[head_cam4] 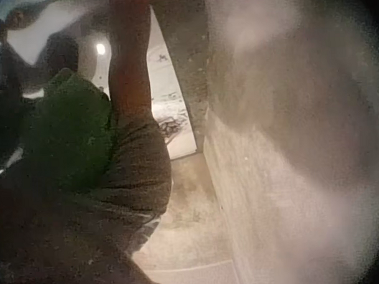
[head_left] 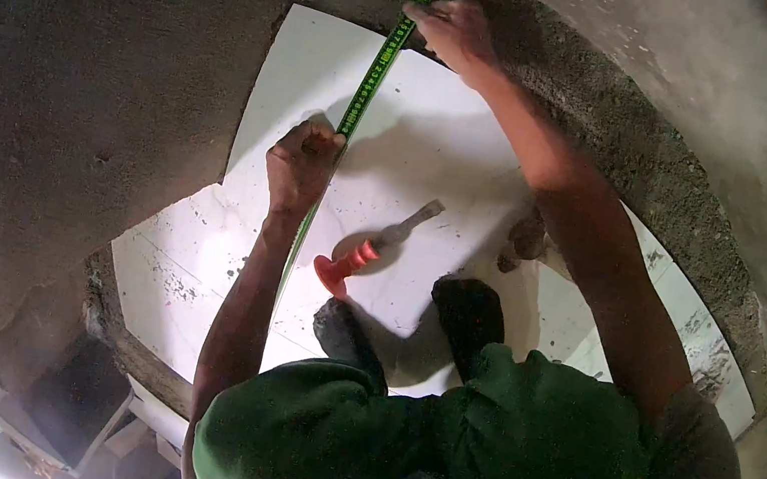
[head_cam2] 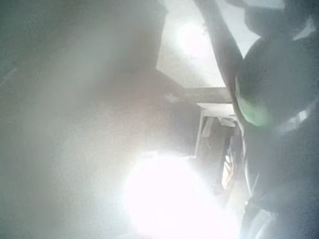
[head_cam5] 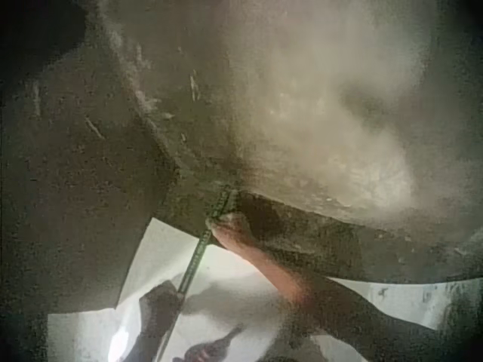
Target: The person uses a hammer and a chisel to chip away at the concrete edge next to floor tiles, then clears away the debris by hand and measures the area with a tape measure.
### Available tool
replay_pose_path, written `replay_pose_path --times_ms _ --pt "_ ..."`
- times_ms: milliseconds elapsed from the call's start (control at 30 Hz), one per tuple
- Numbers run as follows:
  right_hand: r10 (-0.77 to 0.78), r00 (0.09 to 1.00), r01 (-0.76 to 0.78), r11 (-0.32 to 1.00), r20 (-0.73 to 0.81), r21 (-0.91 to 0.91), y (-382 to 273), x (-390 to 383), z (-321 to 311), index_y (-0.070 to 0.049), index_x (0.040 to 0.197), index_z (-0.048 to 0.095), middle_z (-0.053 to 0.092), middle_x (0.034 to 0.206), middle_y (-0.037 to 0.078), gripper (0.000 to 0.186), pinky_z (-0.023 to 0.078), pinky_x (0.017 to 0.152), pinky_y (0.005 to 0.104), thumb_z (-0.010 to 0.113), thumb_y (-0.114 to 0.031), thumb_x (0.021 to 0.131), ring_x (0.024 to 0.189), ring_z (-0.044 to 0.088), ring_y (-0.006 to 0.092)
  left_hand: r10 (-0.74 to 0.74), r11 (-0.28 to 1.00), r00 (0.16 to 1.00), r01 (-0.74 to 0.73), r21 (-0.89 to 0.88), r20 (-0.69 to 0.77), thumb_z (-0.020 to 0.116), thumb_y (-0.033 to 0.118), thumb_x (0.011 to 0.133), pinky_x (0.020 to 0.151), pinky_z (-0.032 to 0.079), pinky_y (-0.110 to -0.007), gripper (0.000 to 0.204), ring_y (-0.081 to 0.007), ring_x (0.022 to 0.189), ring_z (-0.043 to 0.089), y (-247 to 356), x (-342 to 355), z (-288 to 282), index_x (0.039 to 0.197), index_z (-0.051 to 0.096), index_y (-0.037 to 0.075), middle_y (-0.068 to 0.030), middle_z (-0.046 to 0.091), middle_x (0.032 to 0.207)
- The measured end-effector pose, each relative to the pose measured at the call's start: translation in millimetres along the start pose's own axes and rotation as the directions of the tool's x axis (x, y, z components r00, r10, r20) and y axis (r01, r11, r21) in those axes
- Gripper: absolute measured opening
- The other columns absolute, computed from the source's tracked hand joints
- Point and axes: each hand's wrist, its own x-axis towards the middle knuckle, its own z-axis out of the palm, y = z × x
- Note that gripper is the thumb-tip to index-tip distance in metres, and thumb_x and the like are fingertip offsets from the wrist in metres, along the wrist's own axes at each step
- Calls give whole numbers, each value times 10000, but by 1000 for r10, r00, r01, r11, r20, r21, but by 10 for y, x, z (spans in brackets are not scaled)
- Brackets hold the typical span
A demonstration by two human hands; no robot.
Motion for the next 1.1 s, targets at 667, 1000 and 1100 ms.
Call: replay_pose_path --times_ms 667,1000,1100 --pt "3 999 -18 897 34 441 190 -340 -246 -20 878 769 661 708 26 279 487 564 306 780 -295 926 616 584 107 71 619 997 -37 785 -9 781 171 874 693 560 -398 145 -308 751 704 241 -426 490 883 680 66 -122 720 848" --pt "32 999 -41 972 41 230 217 -314 -237 7 936 775 683 727 32 244 506 590 305 760 -236 951 644 604 105 45 681 998 -7 732 -33 775 107 866 694 564 -374 90 -248 746 722 175 -430 439 851 697 64 -111 732 832" --pt "14 999 -23 972 40 234 186 -338 -250 6 941 778 701 742 44 248 516 604 306 757 -241 954 653 613 103 95 684 995 -60 727 -7 786 112 866 692 560 -373 106 -259 742 715 224 -439 463 866 693 62 -114 729 840"
